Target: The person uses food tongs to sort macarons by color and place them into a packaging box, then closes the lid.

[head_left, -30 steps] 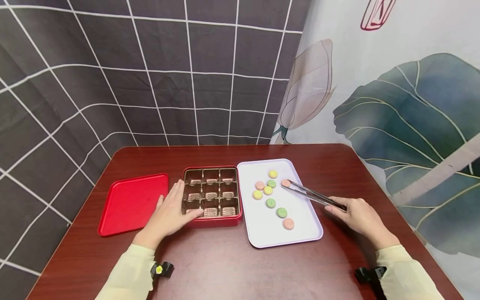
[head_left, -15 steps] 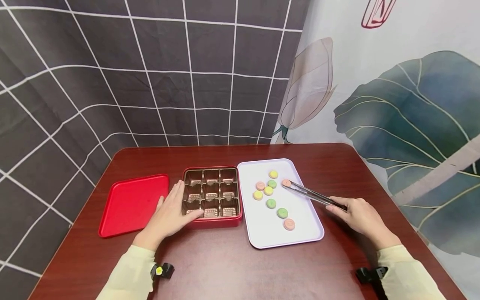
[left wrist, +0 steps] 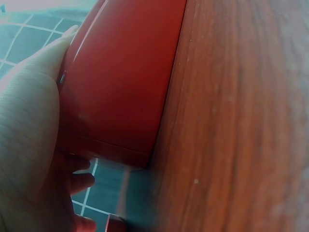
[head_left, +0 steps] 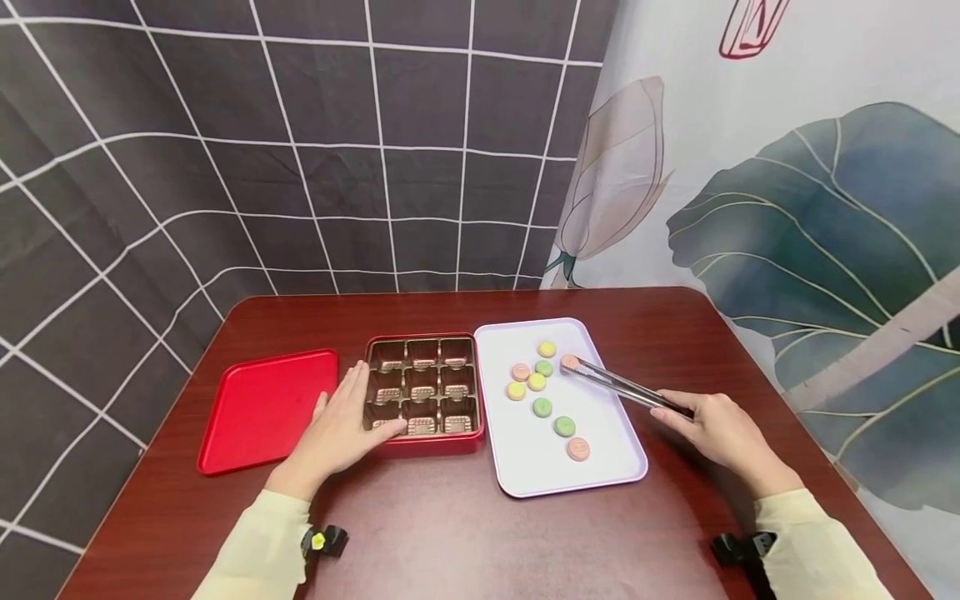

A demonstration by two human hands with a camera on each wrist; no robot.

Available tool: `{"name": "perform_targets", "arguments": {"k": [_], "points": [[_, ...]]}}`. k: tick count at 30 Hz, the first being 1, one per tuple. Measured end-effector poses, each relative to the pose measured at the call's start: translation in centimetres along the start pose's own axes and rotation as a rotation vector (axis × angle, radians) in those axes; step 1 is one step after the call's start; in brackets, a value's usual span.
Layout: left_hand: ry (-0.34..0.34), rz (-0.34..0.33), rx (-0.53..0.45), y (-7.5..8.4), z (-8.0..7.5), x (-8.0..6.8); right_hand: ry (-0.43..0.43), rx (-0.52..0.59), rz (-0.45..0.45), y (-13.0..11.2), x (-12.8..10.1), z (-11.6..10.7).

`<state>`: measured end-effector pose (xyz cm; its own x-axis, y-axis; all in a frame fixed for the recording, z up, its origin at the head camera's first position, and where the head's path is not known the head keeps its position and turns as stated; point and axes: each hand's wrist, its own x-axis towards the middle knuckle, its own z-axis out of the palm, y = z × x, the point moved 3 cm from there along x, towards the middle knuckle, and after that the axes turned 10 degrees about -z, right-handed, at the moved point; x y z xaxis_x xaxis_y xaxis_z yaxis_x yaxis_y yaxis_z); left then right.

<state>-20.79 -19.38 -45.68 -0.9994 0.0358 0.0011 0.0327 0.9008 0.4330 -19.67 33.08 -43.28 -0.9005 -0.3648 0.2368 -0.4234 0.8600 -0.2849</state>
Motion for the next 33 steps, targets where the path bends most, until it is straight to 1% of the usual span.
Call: {"name": "perform_targets", "arguments": {"k": [5, 13, 18, 25, 33], "points": [[-0.007, -0.001, 0.001, -0.1, 0.0, 0.0, 0.009, 0.002, -0.018, -0.3, 0.5, -0.2], [-0.009, -0.003, 0.001, -0.2, -0.1, -0.1, -0.027, 0.019, -0.027, -1.0, 1.2, -0.5], [-0.008, 0.001, 0.006, -0.1, -0.2, -0.3, -0.013, 0.015, -0.047, -1.6, 1.8, -0.8], [0.011, 0.013, 0.015, 0.0, -0.1, -0.6, -0.006, 0.03, -0.086, -2.7, 2.7, -1.1], [0.002, 0.012, 0.013, 0.0, 0.1, -1.3, -0.023, 0.067, -0.111, -4.1, 3.8, -1.0]]}}
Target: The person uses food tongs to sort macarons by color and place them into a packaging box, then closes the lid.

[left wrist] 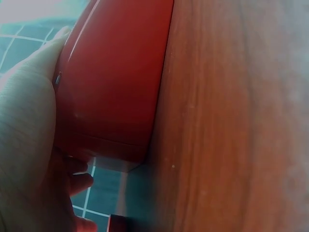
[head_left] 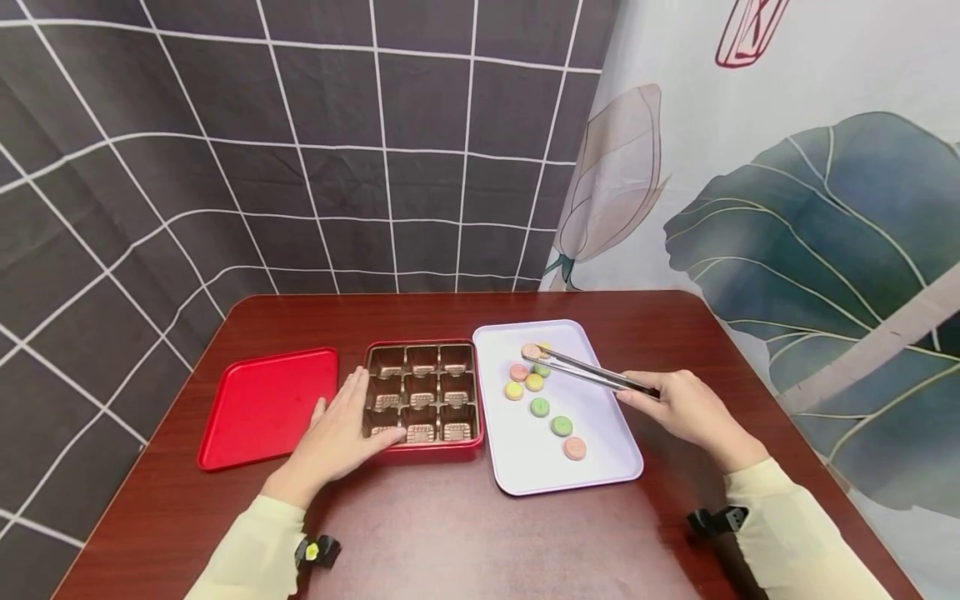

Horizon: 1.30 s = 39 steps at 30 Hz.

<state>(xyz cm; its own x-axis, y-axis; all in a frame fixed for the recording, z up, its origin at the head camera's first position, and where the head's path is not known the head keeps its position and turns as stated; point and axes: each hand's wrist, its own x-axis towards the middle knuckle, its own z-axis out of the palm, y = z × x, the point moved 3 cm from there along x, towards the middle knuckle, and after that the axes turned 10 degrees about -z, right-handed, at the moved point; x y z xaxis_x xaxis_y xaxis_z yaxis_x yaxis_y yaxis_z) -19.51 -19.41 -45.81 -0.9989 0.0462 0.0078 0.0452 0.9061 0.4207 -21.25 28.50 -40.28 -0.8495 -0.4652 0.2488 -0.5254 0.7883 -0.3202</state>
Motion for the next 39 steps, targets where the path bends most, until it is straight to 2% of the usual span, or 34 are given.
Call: {"name": "perform_targets", "arguments": {"k": [18, 22, 31, 39], "points": [[0.025, 0.018, 0.029, 0.7, 0.1, -2.4, 0.009, 0.01, -0.081, -2.4, 1.4, 0.2], [0.048, 0.021, 0.058, 0.8, 0.0, -2.9, 0.009, 0.011, -0.092, -2.9, 1.7, 0.4], [0.093, 0.029, 0.116, 0.9, -0.2, -3.2, -0.019, 0.008, -0.142, -4.3, 2.9, 0.6], [0.124, 0.058, 0.138, 1.0, -0.3, -3.2, -0.077, 0.009, -0.157, -5.0, 4.4, 1.2]]}}
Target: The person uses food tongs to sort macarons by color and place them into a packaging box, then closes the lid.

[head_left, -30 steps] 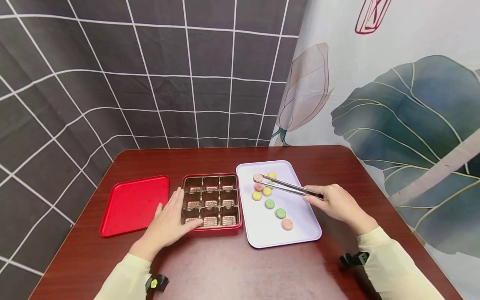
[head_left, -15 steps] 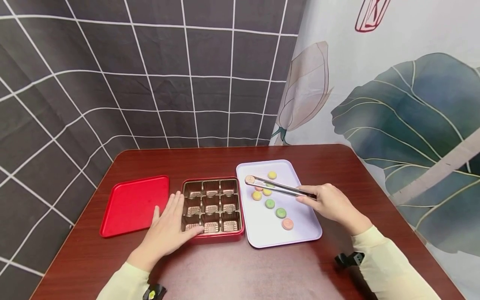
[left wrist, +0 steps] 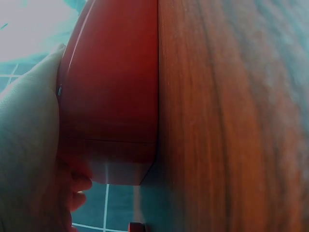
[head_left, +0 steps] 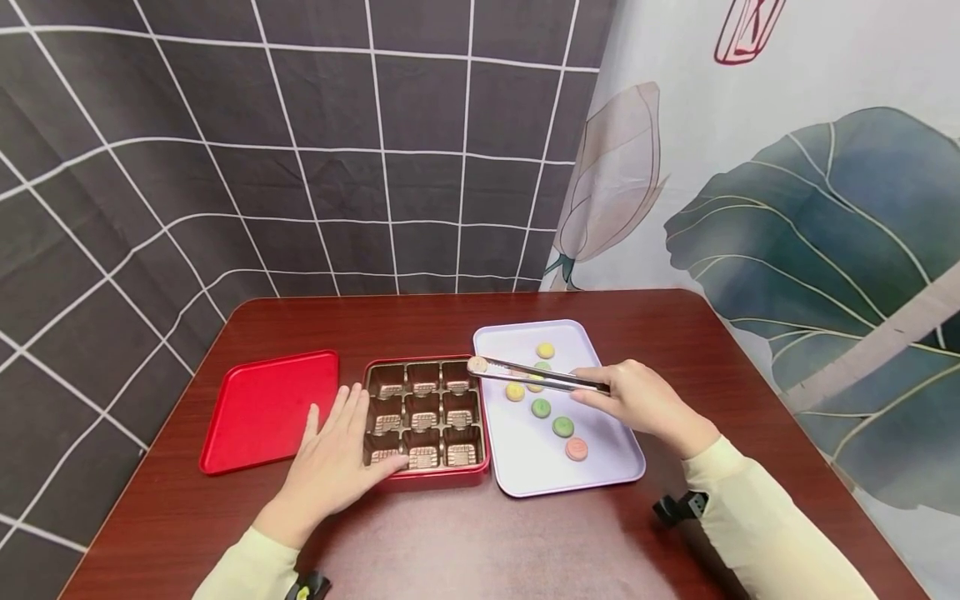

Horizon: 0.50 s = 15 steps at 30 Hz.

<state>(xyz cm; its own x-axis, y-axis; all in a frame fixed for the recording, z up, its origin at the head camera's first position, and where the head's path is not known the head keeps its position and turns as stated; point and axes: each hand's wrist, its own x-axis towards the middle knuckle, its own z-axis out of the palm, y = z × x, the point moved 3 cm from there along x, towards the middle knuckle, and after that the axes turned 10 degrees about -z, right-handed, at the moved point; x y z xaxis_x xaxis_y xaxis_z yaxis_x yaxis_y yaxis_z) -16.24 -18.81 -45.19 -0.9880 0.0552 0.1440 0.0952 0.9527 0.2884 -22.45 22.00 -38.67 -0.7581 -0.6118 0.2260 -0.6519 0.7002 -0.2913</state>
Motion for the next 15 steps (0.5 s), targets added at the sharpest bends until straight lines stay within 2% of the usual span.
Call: {"name": "perform_targets", "arguments": {"k": [15], "points": [[0.001, 0.005, 0.023, 0.1, -0.1, 0.0, -0.097, -0.031, -0.118, -0.6, 3.5, 0.1]]}}
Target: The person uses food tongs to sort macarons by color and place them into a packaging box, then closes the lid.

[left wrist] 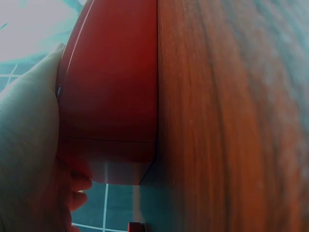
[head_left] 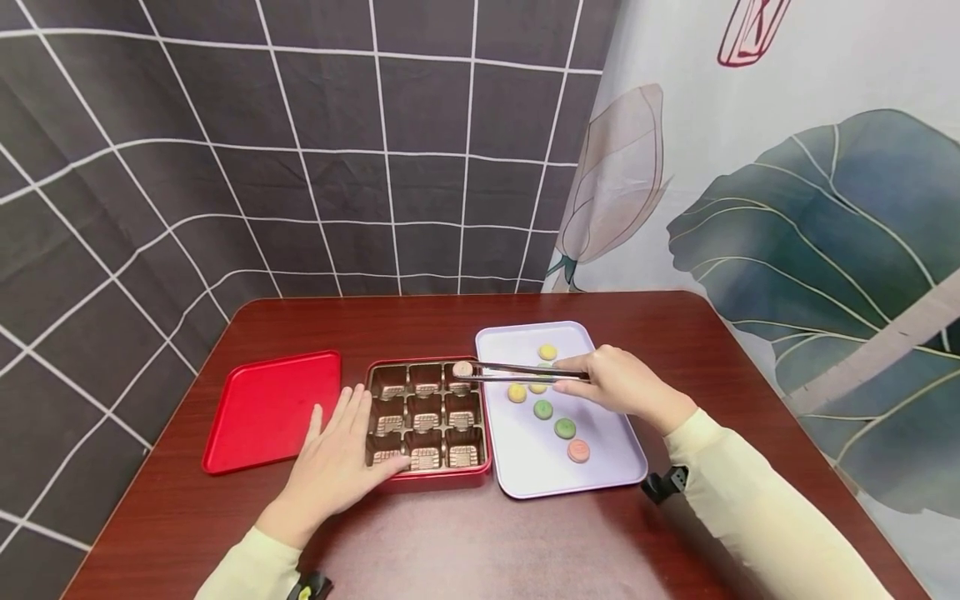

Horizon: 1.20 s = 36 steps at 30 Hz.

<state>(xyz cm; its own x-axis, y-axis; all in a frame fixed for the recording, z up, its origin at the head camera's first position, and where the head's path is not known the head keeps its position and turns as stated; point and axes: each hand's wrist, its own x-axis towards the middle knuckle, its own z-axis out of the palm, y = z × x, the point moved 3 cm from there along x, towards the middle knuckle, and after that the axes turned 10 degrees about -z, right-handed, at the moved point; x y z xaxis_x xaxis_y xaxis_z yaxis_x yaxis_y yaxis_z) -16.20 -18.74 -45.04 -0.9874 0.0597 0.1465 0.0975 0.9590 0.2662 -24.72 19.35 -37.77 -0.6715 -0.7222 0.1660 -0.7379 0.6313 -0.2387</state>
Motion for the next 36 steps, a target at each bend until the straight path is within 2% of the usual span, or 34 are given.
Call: {"name": "perform_targets", "arguments": {"k": [9, 20, 25, 36], "points": [[0.003, 0.003, 0.002, 0.1, 0.1, 0.0, -0.091, -0.016, -0.021, 0.1, 1.3, -0.3], [-0.01, -0.007, -0.011, 0.1, 0.2, -0.1, -0.195, -0.09, -0.085, -0.8, 3.6, -2.2], [-0.009, -0.002, -0.017, 0.1, 0.2, -0.1, -0.241, -0.093, -0.073, -1.3, 4.2, -2.3], [-0.013, -0.01, -0.014, 0.2, 0.1, -0.2, -0.253, -0.116, -0.082, -1.3, 5.4, -3.0]]}}
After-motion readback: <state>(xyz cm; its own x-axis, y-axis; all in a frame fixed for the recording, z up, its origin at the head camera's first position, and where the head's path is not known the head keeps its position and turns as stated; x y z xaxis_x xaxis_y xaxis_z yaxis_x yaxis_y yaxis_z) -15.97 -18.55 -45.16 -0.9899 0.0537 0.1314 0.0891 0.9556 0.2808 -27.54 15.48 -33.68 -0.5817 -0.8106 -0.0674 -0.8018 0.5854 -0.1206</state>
